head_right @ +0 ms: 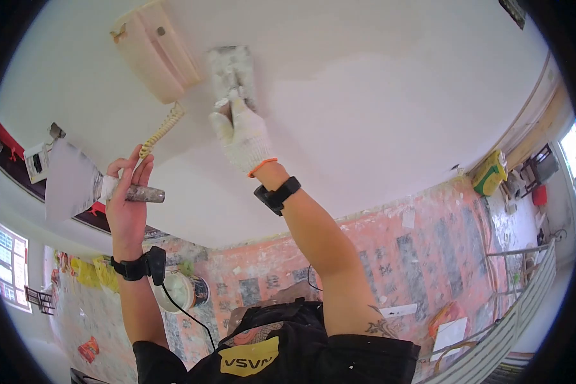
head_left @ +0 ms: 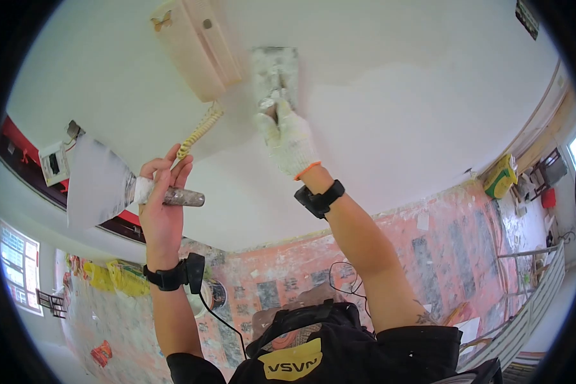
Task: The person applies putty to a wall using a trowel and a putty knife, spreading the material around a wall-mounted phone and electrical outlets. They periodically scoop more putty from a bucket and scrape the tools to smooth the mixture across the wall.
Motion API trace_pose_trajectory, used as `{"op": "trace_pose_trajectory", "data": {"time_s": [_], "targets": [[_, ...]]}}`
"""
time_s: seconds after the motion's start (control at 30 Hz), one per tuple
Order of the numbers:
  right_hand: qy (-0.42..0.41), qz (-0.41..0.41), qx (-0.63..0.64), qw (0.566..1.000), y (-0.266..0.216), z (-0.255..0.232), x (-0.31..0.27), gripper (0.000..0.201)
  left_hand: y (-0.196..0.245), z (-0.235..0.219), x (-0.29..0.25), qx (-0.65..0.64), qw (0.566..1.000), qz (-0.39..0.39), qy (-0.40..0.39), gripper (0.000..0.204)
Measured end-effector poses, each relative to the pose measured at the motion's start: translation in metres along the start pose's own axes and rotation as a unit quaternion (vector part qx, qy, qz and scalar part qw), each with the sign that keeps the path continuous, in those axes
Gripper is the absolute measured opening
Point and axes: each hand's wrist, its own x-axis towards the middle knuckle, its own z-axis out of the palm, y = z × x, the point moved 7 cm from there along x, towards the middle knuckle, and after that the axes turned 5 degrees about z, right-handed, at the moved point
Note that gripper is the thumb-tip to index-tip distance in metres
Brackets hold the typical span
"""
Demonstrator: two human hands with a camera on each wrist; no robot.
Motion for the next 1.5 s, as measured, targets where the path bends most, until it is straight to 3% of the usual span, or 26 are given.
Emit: {"op": "trace_pose_trajectory", "data": {"time_s": [0.07, 0.13, 0.23, 0.3, 0.4, 0.43, 0.47, 0.5, 0.6, 0.7, 0.77, 0.8, 0.87, 0.9, 0.97, 1.0, 1.07, 1.1, 1.17, 1.2, 1.23, 1.3, 1.37, 1.4, 1.47, 1.5], "targets": [[0.026, 0.003, 0.029, 0.999, 0.008, -0.025, 0.002, 0.038, 0.001, 0.002, -0.001, 0.006, 1.000, -0.001, 0.001, 0.013], [0.026, 0.115, 0.006, 0.993, 0.025, -0.077, 0.004, 0.038, 0.002, 0.003, -0.001, 0.012, 1.000, -0.001, 0.008, 0.013], [0.051, 0.086, 0.025, 0.995, 0.052, -0.136, 0.010, 0.034, 0.004, 0.006, 0.000, 0.020, 1.000, 0.011, 0.017, 0.014], [0.091, 0.120, 0.122, 0.981, 0.068, -0.167, 0.009, 0.012, 0.004, 0.005, 0.001, 0.026, 1.000, 0.011, 0.012, 0.014], [0.135, 0.142, 0.175, 0.965, 0.082, -0.196, -0.001, 0.018, 0.006, 0.006, 0.002, 0.022, 0.999, 0.016, 0.016, 0.014], [0.127, 0.140, 0.176, 0.966, 0.091, -0.209, 0.001, 0.018, 0.008, 0.006, 0.003, 0.023, 0.999, 0.021, 0.023, 0.014], [0.043, 0.145, 0.204, 0.967, 0.103, -0.214, 0.002, 0.022, 0.009, 0.009, 0.003, 0.020, 0.999, 0.019, 0.021, 0.014], [-0.040, 0.151, 0.231, 0.960, 0.103, -0.205, 0.002, 0.027, 0.010, 0.011, 0.003, 0.019, 1.000, 0.015, 0.018, 0.014], [-0.099, 0.206, 0.132, 0.964, 0.091, -0.180, 0.013, 0.035, 0.013, 0.015, 0.004, 0.023, 0.999, 0.024, 0.008, 0.014], [-0.146, 0.162, 0.072, 0.973, 0.090, -0.114, 0.016, 0.036, 0.013, 0.016, 0.004, 0.000, 1.000, 0.023, 0.005, 0.014], [-0.162, 0.116, 0.366, 0.909, 0.090, -0.046, 0.005, 0.039, 0.014, 0.017, 0.005, -0.006, 1.000, 0.028, 0.004, 0.014], [-0.163, 0.116, 0.365, 0.909, 0.087, -0.018, 0.002, 0.039, 0.014, 0.017, 0.005, -0.012, 0.999, 0.034, -0.002, 0.014], [-0.196, -0.007, 0.064, 0.979, 0.067, 0.035, -0.006, 0.040, 0.015, 0.018, 0.005, -0.020, 0.999, 0.036, -0.001, 0.014], [-0.204, -0.070, -0.091, 0.972, 0.057, 0.058, -0.011, 0.041, 0.016, 0.019, 0.005, -0.027, 0.999, 0.038, -0.001, 0.014], [-0.278, 0.009, -0.058, 0.959, 0.020, 0.086, -0.019, 0.045, 0.015, 0.018, 0.005, -0.031, 0.999, 0.036, -0.005, 0.014], [-0.274, 0.009, -0.058, 0.960, 0.009, 0.101, -0.023, 0.045, 0.017, 0.019, 0.005, -0.034, 0.999, 0.034, -0.010, 0.014], [-0.326, -0.055, -0.254, 0.909, -0.009, 0.133, -0.036, 0.047, 0.016, 0.017, 0.006, -0.032, 0.999, 0.024, -0.015, 0.014], [-0.321, -0.057, -0.257, 0.910, -0.016, 0.131, -0.038, 0.047, 0.014, 0.014, 0.005, -0.031, 0.999, 0.016, -0.014, 0.014], [-0.428, -0.008, -0.288, 0.856, -0.016, 0.140, -0.056, 0.045, 0.008, 0.009, 0.005, -0.036, 0.999, 0.008, -0.027, 0.013], [-0.354, -0.060, -0.145, 0.922, 0.029, 0.153, -0.071, 0.036, 0.005, 0.007, 0.005, -0.041, 0.999, -0.003, -0.036, 0.012], [-0.356, -0.019, 0.066, 0.932, 0.079, 0.155, -0.086, 0.043, 0.003, 0.007, 0.001, -0.037, 0.999, -0.009, -0.032, 0.012], [-0.307, 0.070, -0.202, 0.927, 0.040, 0.065, -0.080, 0.033, 0.000, 0.007, -0.003, -0.040, 0.999, -0.010, -0.036, 0.013], [-0.189, 0.082, -0.019, 0.978, 0.104, 0.036, -0.084, 0.023, -0.005, 0.007, -0.007, -0.038, 0.998, -0.019, -0.038, 0.014], [-0.191, 0.081, -0.020, 0.978, 0.071, 0.021, -0.075, 0.023, -0.008, 0.006, -0.007, -0.039, 0.998, -0.018, -0.036, 0.014], [-0.091, 0.160, -0.029, 0.983, 0.021, -0.022, -0.053, 0.024, -0.016, 0.008, -0.008, -0.062, 0.997, -0.024, -0.035, 0.015], [-0.088, 0.163, -0.027, 0.982, 0.023, -0.022, -0.045, 0.024, -0.019, 0.010, -0.009, -0.060, 0.997, -0.027, -0.038, 0.015]]}}
